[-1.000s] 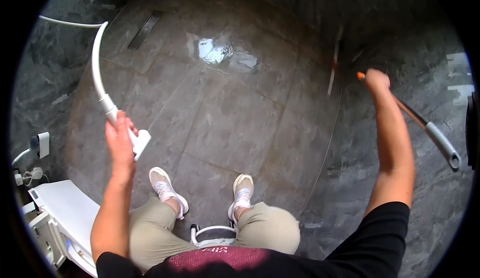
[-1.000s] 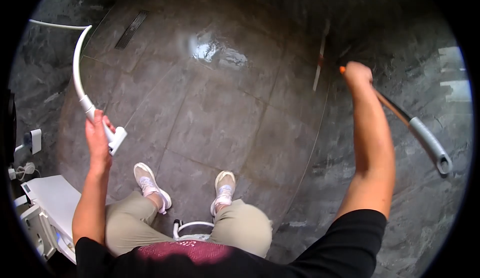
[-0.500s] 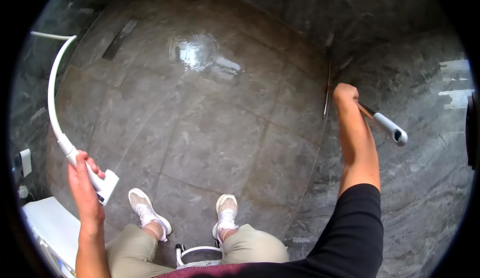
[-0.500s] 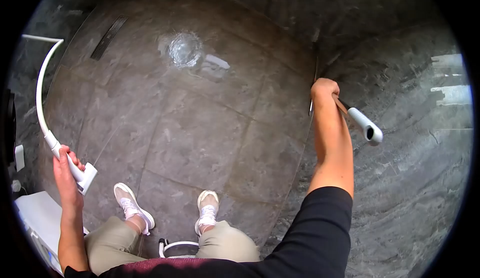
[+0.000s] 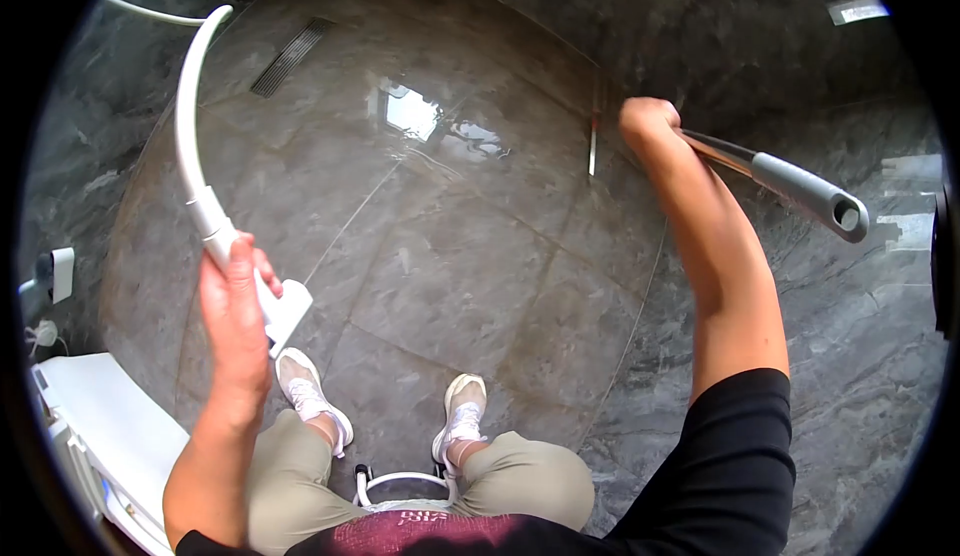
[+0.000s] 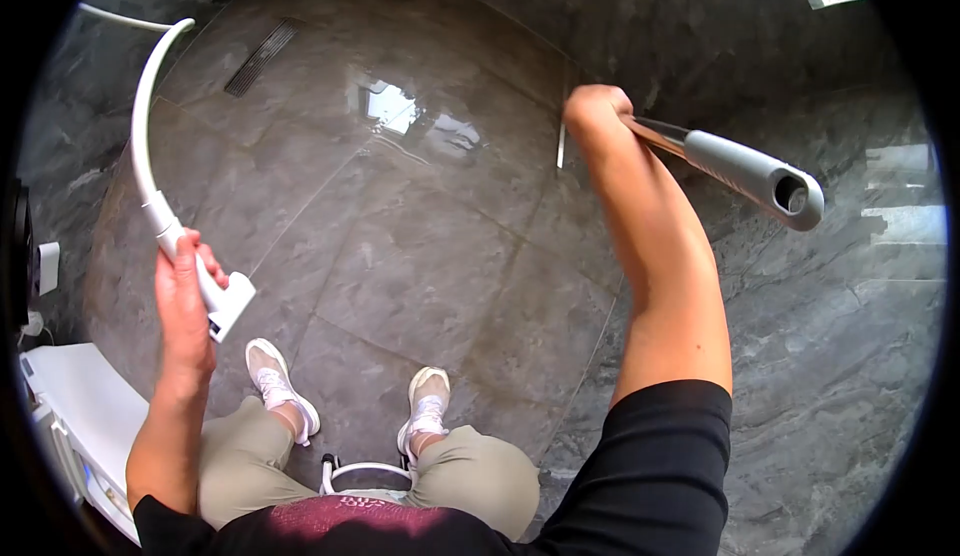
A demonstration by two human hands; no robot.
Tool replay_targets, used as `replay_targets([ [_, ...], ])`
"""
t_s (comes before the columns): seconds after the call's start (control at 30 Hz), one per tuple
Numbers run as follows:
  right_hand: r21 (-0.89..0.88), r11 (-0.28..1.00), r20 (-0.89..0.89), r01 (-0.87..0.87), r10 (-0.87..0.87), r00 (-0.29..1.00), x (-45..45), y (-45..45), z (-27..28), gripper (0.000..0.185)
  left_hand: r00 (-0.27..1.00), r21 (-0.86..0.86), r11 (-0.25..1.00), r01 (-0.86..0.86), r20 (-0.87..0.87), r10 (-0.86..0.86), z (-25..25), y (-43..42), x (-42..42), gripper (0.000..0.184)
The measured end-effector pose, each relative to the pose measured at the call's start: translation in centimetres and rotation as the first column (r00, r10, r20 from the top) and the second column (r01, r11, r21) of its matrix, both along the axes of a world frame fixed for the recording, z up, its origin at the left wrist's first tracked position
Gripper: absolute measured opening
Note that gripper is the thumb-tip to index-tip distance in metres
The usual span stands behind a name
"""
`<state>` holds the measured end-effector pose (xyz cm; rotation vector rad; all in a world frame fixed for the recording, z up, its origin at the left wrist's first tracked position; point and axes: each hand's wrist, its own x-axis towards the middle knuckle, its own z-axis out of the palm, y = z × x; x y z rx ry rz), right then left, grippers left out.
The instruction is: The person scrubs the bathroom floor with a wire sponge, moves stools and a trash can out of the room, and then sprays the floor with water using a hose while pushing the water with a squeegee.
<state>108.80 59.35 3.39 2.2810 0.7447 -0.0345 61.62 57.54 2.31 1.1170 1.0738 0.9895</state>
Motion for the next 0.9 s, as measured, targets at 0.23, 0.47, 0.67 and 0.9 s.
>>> replay_targets([
  [0.23,-0.055,0.975,-0.069,-0.213,0.21,0.975,-11.0,10.2,0.7,0.03,0.998,0.016,0.998,-0.055,-0.022,0.055,-0.5,0.7,-1.9,0.022],
  [0.47,0.287,0.903,-0.135,-0.321,0.37,0.919,-13.7,2.6,5.5,0.025,0.992,0.001,0.994,-0.113,-0.05,0.113,-0.1,0.6,-6.0,0.024],
  [0.67,0.609,0.785,-0.341,-0.113,0.388,0.856,-11.5,-23.3,3.4,0.026,0.99,0.021,0.996,-0.088,-0.11,0.09,1.4,-1.0,-9.9,0.03],
  [0.9,0.578,0.613,-0.723,0.538,0.078,0.687,-27.9,-56.9,-5.0,0.038,0.977,0.074,0.995,-0.066,-0.196,0.079,0.1,-3.0,-12.9,0.034],
])
